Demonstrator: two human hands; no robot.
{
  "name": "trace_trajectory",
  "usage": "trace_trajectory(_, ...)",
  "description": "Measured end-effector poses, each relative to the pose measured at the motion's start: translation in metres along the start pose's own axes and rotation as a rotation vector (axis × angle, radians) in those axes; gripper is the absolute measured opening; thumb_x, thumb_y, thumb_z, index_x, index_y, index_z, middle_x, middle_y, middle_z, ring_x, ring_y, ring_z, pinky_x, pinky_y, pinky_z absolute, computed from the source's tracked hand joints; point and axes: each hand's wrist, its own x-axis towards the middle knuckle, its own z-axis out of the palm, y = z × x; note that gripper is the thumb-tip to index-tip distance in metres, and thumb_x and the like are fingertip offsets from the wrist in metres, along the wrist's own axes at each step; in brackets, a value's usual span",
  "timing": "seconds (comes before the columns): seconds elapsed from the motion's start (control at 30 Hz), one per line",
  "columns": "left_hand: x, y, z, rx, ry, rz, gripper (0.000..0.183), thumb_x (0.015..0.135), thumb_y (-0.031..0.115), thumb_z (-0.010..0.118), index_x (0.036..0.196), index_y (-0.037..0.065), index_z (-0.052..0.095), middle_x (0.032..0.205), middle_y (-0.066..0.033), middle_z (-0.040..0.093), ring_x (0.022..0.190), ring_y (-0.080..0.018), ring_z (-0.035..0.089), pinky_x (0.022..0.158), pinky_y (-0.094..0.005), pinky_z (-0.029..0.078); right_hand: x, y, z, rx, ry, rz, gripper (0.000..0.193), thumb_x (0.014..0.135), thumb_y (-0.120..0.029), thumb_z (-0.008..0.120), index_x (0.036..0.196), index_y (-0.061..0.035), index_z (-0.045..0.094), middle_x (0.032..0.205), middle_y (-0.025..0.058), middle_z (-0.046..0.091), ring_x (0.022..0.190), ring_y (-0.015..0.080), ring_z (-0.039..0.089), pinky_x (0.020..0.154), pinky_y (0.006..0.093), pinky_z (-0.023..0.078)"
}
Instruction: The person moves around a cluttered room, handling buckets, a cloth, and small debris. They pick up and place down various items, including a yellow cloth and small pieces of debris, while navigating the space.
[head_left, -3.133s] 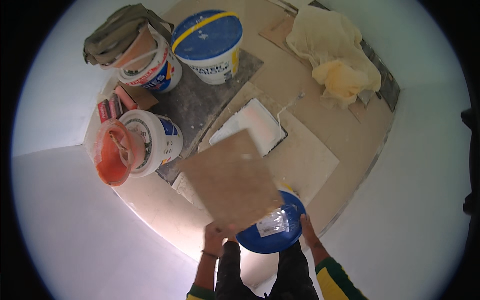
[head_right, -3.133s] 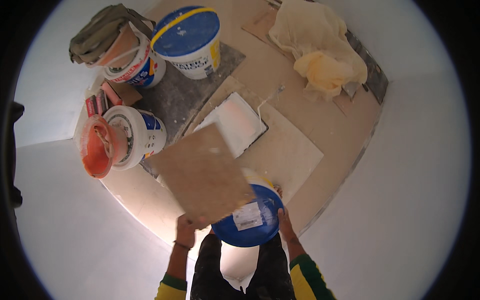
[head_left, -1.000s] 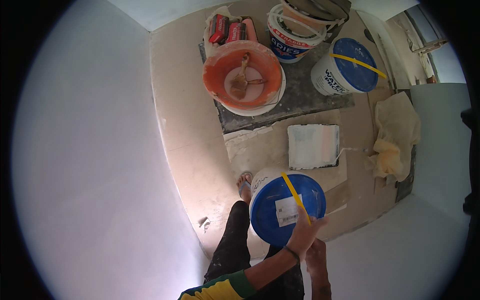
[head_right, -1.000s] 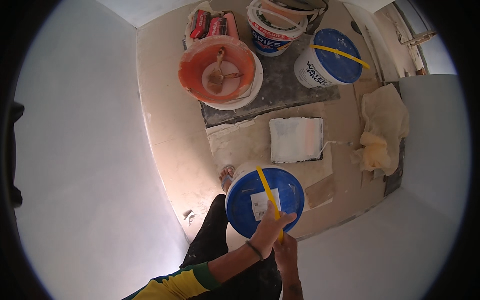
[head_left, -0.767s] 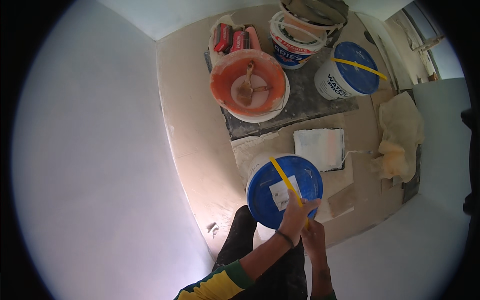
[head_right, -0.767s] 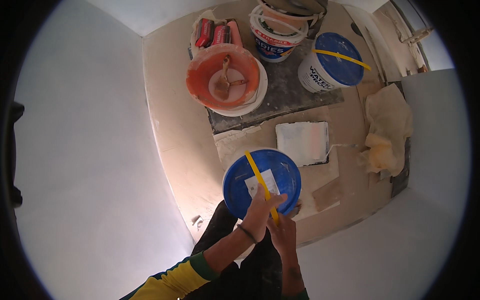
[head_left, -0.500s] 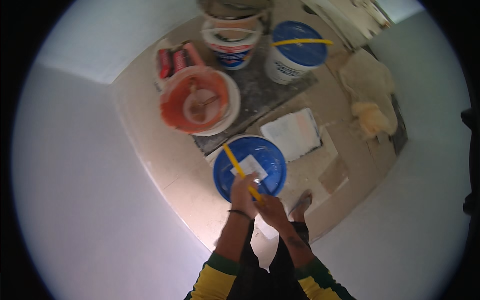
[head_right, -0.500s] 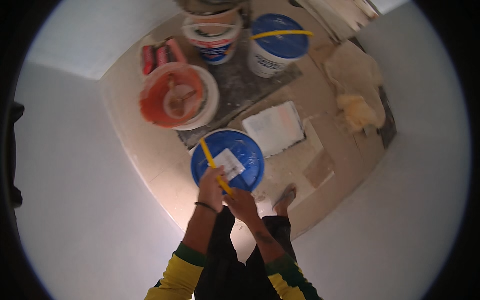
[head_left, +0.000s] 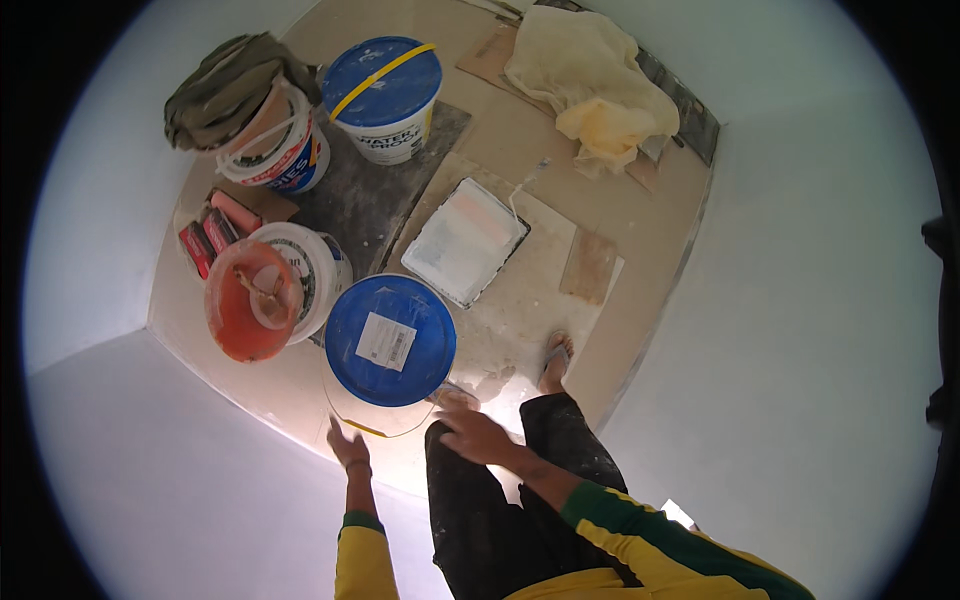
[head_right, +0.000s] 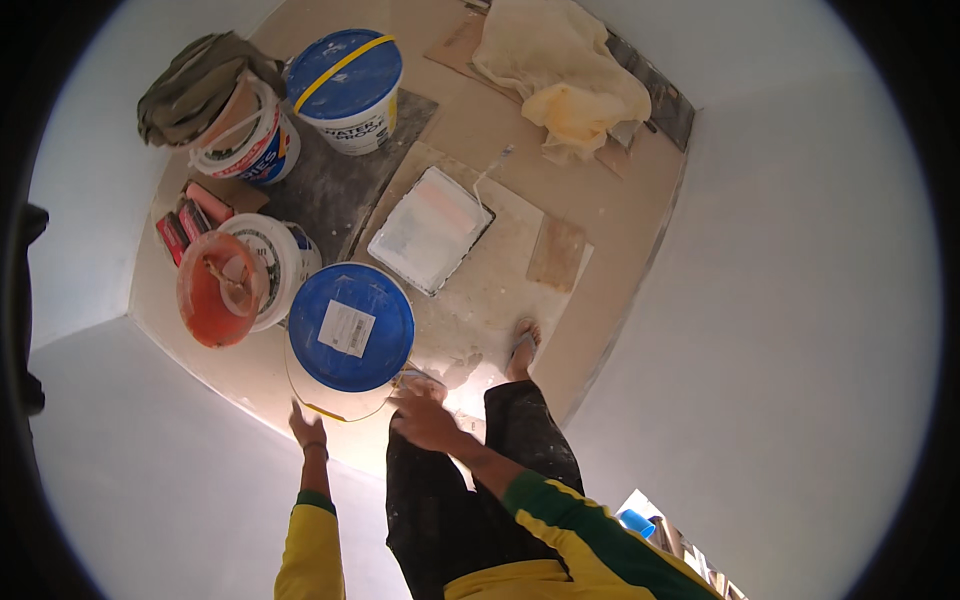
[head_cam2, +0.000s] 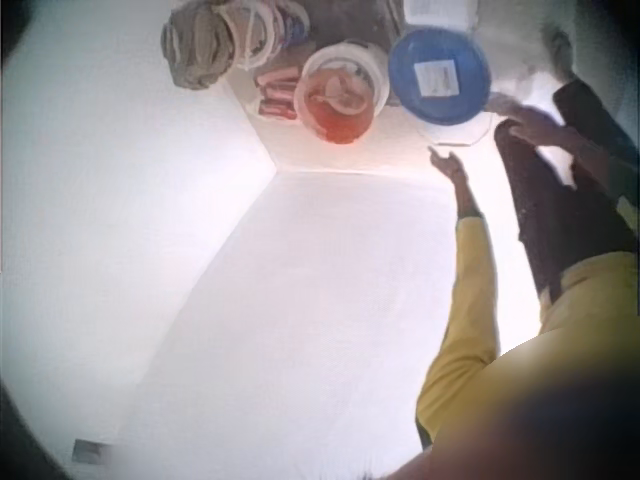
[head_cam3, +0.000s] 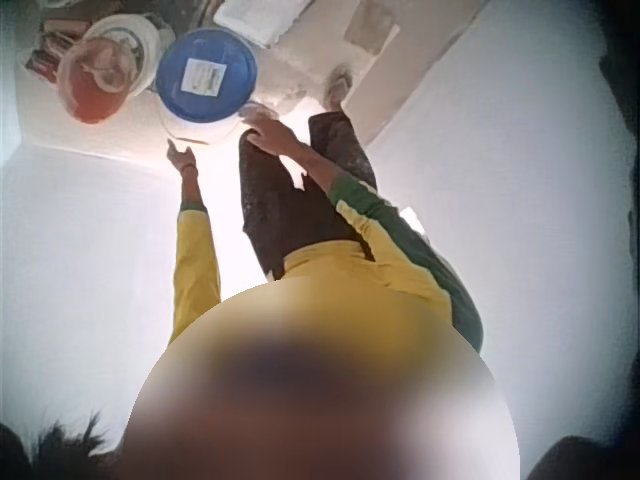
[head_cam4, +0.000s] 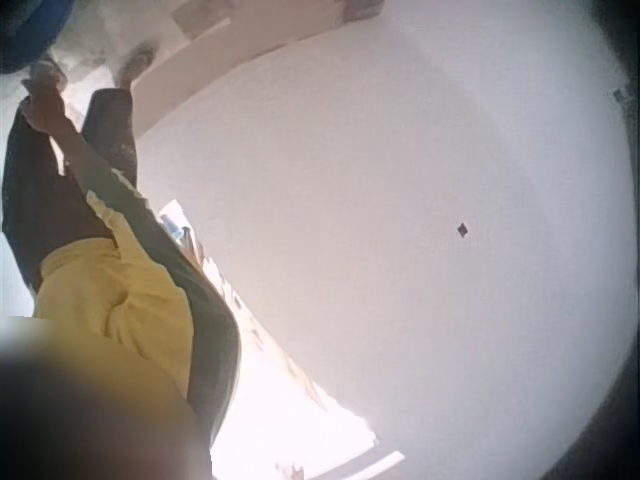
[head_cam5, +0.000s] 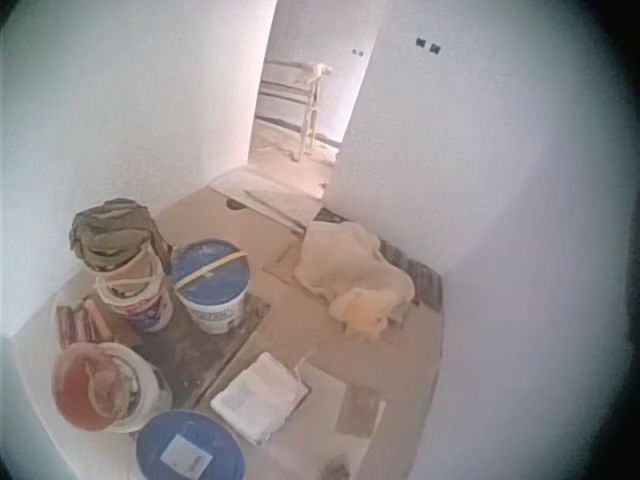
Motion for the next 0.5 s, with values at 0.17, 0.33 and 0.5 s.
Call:
trace_trajectory(0.17, -0.093, -0.131, -0.001, 0.001, -0.266, -0.542, 0.075, 0.074, 0.018, 0.071, 0.14, -0.002, 0.039, 0.137, -0.0291, 0.043, 0.127, -0.0388, 0.044, 0.109, -0.0407, 0.035, -0.131, 0.157, -0.066, 0.341, 0.396, 0.552, 0.033, 0.091, -0.02, 0.058, 0.116, 0.0007, 0.061, 0.105, 0.0139, 0.066, 0.095, 0.0209, 0.064, 0.087, 0.0296, 0.049)
trace_trajectory(0.33, -0.236, -0.084, -0.005, 0.282, -0.357, -0.413, 0.055, 0.076, 0.021, 0.072, 0.123, -0.002, 0.056, 0.114, -0.0215, 0.062, 0.105, -0.0338, 0.061, 0.092, -0.0397, 0.05, -0.293, 0.267, -0.15, 1.119, 0.832, 0.875, 0.027, 0.088, -0.018, 0.059, 0.105, 0.003, 0.063, 0.091, 0.0111, 0.066, 0.084, 0.019, 0.064, 0.079, 0.031, 0.051)
trace_trajectory(0.5, -0.283, 0.053, 0.058, 0.394, -0.833, 0.027, 0.027, 0.087, 0.027, 0.057, 0.107, 0.011, 0.067, 0.097, -0.0135, 0.068, 0.086, -0.0264, 0.066, 0.073, -0.0364, 0.055, -0.361, 0.338, -0.24, 0.833, 0.565, 0.808, 0.021, 0.09, -0.015, 0.056, 0.096, 0.0033, 0.064, 0.084, 0.0108, 0.065, 0.078, 0.0207, 0.064, 0.072, 0.0333, 0.054)
